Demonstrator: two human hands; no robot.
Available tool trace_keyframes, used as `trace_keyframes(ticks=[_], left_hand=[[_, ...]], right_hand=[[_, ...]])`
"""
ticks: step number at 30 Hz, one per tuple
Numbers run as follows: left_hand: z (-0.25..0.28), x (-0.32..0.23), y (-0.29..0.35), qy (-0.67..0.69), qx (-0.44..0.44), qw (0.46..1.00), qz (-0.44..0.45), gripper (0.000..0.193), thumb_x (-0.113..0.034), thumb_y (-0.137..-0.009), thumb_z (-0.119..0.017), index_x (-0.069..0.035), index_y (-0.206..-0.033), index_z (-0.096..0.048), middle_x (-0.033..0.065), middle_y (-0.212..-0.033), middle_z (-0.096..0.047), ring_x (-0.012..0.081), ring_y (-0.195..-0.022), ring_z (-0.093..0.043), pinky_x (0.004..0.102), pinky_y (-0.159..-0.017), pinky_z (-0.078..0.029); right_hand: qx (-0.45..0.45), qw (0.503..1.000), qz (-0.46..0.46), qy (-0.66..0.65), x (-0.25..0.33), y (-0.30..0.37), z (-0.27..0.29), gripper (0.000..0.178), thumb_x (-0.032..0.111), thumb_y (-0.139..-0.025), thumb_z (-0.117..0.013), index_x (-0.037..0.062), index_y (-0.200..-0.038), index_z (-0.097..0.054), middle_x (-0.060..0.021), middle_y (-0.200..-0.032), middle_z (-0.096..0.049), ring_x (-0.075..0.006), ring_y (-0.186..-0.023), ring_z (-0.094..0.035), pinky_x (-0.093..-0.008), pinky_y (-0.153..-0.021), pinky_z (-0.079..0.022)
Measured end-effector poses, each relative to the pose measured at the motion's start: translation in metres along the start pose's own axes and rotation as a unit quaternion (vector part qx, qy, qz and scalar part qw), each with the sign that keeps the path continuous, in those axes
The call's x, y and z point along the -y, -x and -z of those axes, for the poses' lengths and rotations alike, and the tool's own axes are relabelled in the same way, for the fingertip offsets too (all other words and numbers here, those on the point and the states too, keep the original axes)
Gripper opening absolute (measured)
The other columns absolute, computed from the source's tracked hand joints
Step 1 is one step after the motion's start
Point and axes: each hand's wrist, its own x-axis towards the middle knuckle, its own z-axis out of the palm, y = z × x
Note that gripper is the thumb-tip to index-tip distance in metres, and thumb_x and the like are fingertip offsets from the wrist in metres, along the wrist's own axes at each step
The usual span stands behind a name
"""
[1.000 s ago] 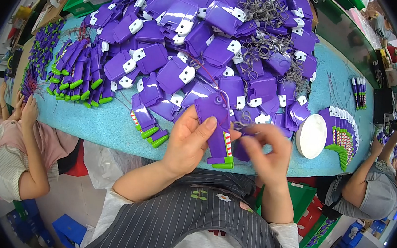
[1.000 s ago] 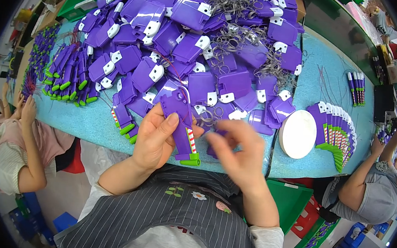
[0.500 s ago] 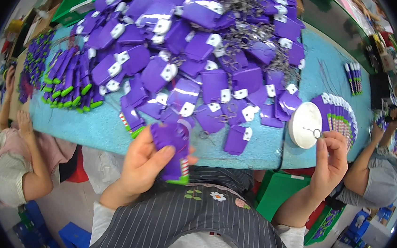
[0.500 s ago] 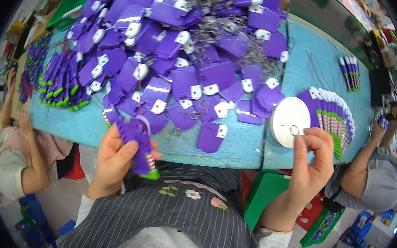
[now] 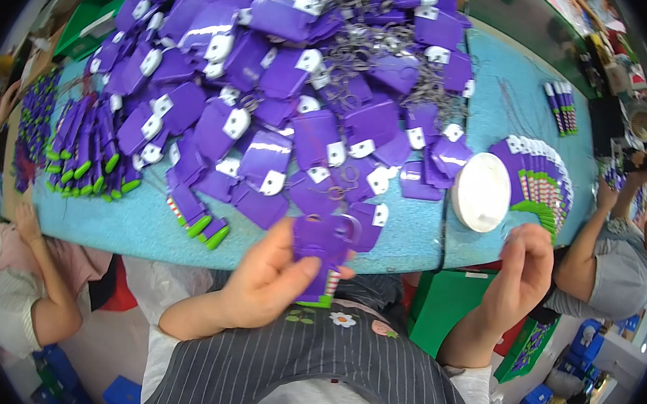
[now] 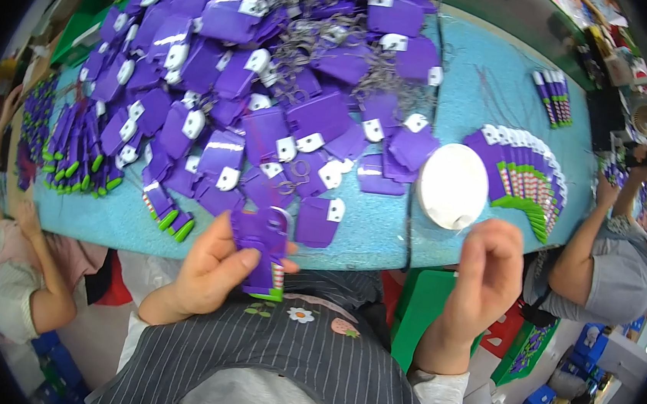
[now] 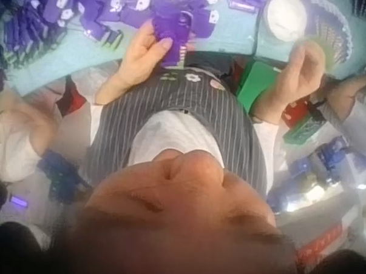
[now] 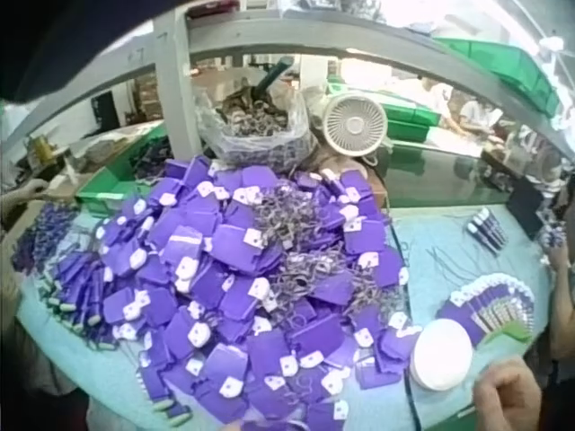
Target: The person assembles toy components by hand, inserting wires and small plastic pieces into plastic casings and pressing the parts together.
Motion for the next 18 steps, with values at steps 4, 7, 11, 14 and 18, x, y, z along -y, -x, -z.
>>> trace_keyframes(ticks=[4, 7, 11, 14, 18], left_hand=[[-0.014, 0.01, -0.003, 0.004, 0.027, 1.0, 0.006, 0.037, -0.003, -0.095, -0.037, 0.001, -0.13, -0.028, 0.0202, -0.124, -0.048, 0.0268, -0.11, -0.057, 0.0365, -0.092, -0.047], [-0.019, 0.006, 0.002, -0.025, 0.029, 0.999, 0.017, 0.037, -0.003, -0.095, -0.037, 0.003, -0.13, -0.027, 0.0193, -0.123, -0.049, 0.0248, -0.109, -0.057, 0.033, -0.089, -0.05], [-0.015, 0.006, 0.007, -0.063, 0.029, 0.998, 0.002, 0.036, -0.001, -0.095, -0.037, 0.005, -0.13, -0.029, 0.0186, -0.125, -0.049, 0.0228, -0.109, -0.057, 0.0307, -0.088, -0.05], [-0.014, 0.01, 0.011, -0.073, 0.037, 0.996, 0.035, 0.035, 0.001, -0.094, -0.036, 0.006, -0.129, -0.03, 0.0183, -0.125, -0.048, 0.0231, -0.11, -0.056, 0.0322, -0.09, -0.049], [-0.015, 0.012, 0.011, -0.066, 0.039, 0.996, 0.047, 0.035, 0.003, -0.094, -0.035, 0.007, -0.128, -0.031, 0.0183, -0.125, -0.048, 0.0234, -0.112, -0.055, 0.0336, -0.093, -0.048]], right_hand=[[0.232, 0.942, -0.073, -0.232, 0.012, 0.027, -0.04, 0.007, 0.006, -0.087, -0.054, 0.0016, -0.091, -0.05, -0.0151, -0.108, -0.049, -0.0186, -0.093, -0.049, -0.0303, -0.083, -0.04], [0.292, 0.911, -0.105, -0.272, 0.008, 0.034, -0.06, 0.005, 0.004, -0.089, -0.051, 0.0006, -0.093, -0.049, -0.0157, -0.113, -0.047, -0.0184, -0.099, -0.049, -0.0323, -0.088, -0.04], [0.337, 0.869, -0.168, -0.321, 0.006, 0.042, -0.06, 0.007, 0.007, -0.092, -0.05, -0.0002, -0.093, -0.049, -0.016, -0.116, -0.048, -0.014, -0.096, -0.05, -0.0279, -0.085, -0.042], [0.341, 0.851, -0.211, -0.34, 0.008, 0.047, -0.056, 0.006, 0.005, -0.092, -0.05, -0.0005, -0.093, -0.049, -0.0165, -0.115, -0.05, -0.014, -0.094, -0.051, -0.0278, -0.084, -0.042], [0.327, 0.873, -0.176, -0.317, 0.006, 0.051, -0.051, 0.005, 0.004, -0.092, -0.051, -0.0005, -0.094, -0.049, -0.0157, -0.11, -0.054, -0.0136, -0.092, -0.052, -0.0274, -0.082, -0.043]])
